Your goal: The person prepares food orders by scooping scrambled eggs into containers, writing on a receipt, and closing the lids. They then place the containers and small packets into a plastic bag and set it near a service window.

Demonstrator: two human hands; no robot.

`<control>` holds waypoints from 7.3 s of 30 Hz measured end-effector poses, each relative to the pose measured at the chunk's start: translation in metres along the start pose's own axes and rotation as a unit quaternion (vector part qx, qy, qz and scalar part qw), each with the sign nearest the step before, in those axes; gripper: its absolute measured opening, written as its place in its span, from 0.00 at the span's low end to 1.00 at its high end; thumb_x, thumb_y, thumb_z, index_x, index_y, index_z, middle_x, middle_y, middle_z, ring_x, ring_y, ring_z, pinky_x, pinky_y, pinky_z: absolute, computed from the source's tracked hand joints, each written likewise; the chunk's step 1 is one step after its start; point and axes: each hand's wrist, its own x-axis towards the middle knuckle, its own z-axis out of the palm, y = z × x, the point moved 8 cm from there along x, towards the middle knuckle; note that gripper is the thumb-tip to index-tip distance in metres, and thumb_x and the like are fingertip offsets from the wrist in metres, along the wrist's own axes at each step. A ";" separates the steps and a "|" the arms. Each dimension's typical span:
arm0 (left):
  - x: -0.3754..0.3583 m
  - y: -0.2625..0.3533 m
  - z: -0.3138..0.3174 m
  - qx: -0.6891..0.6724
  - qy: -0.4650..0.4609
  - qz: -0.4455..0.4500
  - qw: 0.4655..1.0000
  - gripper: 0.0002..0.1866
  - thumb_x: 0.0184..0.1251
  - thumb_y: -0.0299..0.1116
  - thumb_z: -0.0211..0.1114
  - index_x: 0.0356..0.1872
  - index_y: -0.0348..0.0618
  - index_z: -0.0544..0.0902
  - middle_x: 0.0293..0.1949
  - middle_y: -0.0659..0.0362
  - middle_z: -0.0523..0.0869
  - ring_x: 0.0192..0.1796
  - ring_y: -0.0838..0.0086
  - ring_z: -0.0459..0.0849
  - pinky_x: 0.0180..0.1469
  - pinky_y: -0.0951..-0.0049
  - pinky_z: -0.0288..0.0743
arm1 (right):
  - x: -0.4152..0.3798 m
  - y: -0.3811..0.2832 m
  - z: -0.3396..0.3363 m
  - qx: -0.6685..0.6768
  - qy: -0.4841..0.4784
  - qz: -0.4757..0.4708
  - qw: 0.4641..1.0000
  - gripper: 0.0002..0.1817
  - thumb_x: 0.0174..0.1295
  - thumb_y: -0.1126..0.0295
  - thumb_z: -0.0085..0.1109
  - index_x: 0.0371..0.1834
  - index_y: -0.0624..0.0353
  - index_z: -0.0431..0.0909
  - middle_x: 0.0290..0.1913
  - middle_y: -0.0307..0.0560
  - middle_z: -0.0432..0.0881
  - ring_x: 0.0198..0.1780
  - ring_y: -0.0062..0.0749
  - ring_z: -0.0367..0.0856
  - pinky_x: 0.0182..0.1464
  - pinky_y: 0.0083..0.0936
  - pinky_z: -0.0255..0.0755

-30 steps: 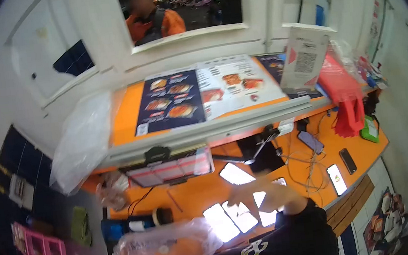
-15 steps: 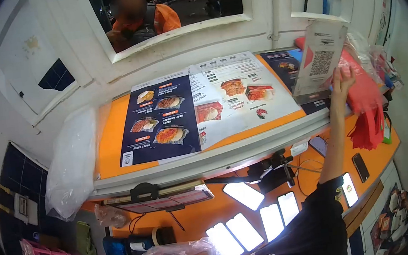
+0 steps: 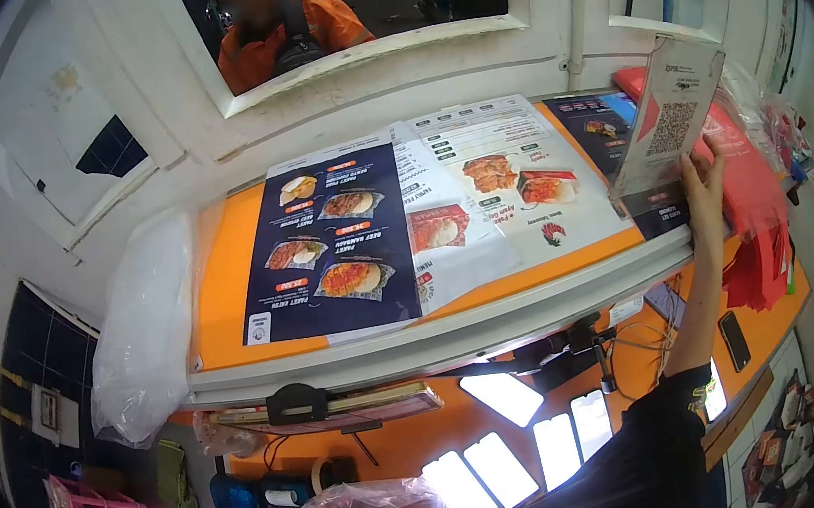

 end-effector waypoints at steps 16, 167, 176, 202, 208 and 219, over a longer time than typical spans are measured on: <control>-0.011 -0.022 -0.014 0.023 -0.051 -0.022 0.998 0.43 0.57 0.31 0.63 0.70 0.33 0.48 0.69 0.47 0.57 0.70 0.62 0.58 0.68 0.68 0.51 | 0.017 -0.005 -0.001 0.480 -0.102 -0.021 0.871 0.11 0.64 0.69 0.49 0.47 0.58 0.69 0.37 0.40 0.72 0.36 0.27 0.70 0.40 0.25 0.65; -1.020 -0.205 -0.351 0.103 0.760 0.058 0.639 0.39 0.51 0.26 0.68 0.64 0.44 0.58 0.57 0.48 0.72 0.60 0.62 0.71 0.61 0.59 0.65 | -1.404 -0.853 0.133 0.432 -0.881 -0.050 0.186 0.13 0.60 0.78 0.50 0.48 0.64 0.76 0.41 0.42 0.78 0.43 0.21 0.74 0.47 0.20 0.69; -1.043 -0.271 -0.166 -0.044 0.814 -0.318 0.485 0.23 0.53 0.24 0.64 0.52 0.39 0.68 0.41 0.43 0.80 0.36 0.58 0.83 0.37 0.66 0.76 | -1.397 -0.762 -0.034 0.432 -0.828 -0.348 -0.074 0.18 0.53 0.80 0.42 0.46 0.65 0.77 0.44 0.57 0.78 0.49 0.47 0.75 0.54 0.35 0.68; -1.056 -0.217 -0.166 -0.013 0.909 -0.069 0.410 0.25 0.64 0.12 0.48 0.54 0.42 0.47 0.36 0.50 0.75 0.37 0.68 0.80 0.45 0.72 0.75 | -1.332 -0.801 0.073 0.080 -0.574 -0.801 -0.148 0.16 0.60 0.58 0.52 0.35 0.61 0.79 0.28 0.52 0.79 0.31 0.44 0.80 0.33 0.38 0.71; -1.001 -0.174 -0.214 0.294 0.865 -0.170 0.369 0.13 0.60 0.20 0.57 0.46 0.38 0.70 0.42 0.50 0.73 0.48 0.63 0.74 0.51 0.63 0.69 | -1.284 -0.843 0.029 0.457 -0.653 -0.600 -0.073 0.19 0.43 0.72 0.63 0.41 0.58 0.71 0.43 0.46 0.79 0.45 0.47 0.78 0.39 0.41 0.74; -0.893 -0.383 -0.180 0.121 0.813 -0.185 0.539 0.60 0.27 0.65 0.73 0.65 0.38 0.62 0.68 0.39 0.51 0.73 0.55 0.42 0.70 0.48 0.33 | -1.335 -0.846 -0.010 0.549 -0.719 -0.414 -0.097 0.14 0.38 0.73 0.59 0.33 0.59 0.77 0.29 0.46 0.78 0.34 0.42 0.76 0.35 0.30 0.71</control>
